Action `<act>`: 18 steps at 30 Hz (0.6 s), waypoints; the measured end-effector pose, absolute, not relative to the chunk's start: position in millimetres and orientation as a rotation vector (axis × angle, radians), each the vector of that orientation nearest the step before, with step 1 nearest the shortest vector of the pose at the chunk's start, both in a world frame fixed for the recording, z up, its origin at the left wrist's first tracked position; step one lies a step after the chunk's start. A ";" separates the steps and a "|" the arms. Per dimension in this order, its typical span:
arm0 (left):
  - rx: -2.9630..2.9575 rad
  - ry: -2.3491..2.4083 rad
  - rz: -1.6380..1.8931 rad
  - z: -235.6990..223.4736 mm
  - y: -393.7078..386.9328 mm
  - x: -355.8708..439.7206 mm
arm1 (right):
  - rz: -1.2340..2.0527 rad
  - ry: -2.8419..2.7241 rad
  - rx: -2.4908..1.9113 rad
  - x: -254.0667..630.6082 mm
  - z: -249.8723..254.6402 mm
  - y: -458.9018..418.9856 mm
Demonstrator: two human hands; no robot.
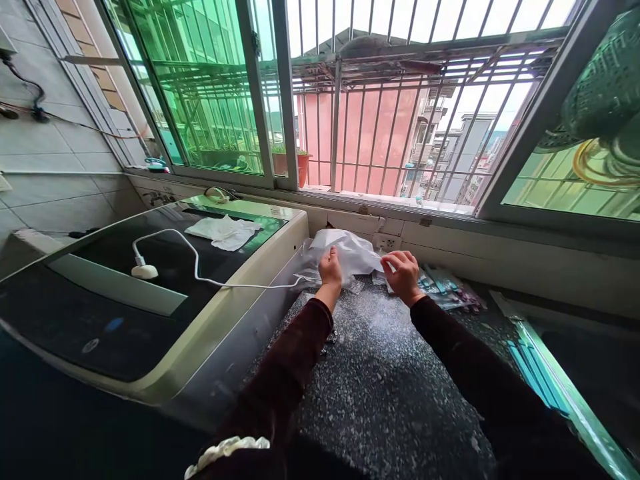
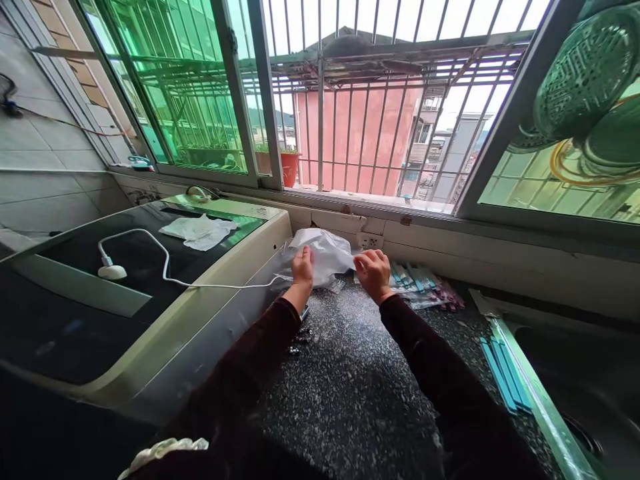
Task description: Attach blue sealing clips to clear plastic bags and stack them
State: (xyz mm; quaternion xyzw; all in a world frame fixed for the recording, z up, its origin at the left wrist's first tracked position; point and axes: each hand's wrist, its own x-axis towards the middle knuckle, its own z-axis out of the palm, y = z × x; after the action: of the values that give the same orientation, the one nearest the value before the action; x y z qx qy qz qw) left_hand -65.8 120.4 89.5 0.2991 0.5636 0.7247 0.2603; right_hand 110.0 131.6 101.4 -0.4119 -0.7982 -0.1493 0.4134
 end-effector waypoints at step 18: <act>0.804 1.108 1.313 14.1 -22.2 -0.1 | -0.447 -2.331 -0.934 246.0 32.4 -98.9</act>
State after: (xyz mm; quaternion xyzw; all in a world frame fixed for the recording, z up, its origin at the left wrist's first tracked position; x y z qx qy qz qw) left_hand -0.1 -22.2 14.1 0.3443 0.4747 0.5625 0.5828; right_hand 246.0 -98.9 32.4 -0.3505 -0.8742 -0.1675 0.2914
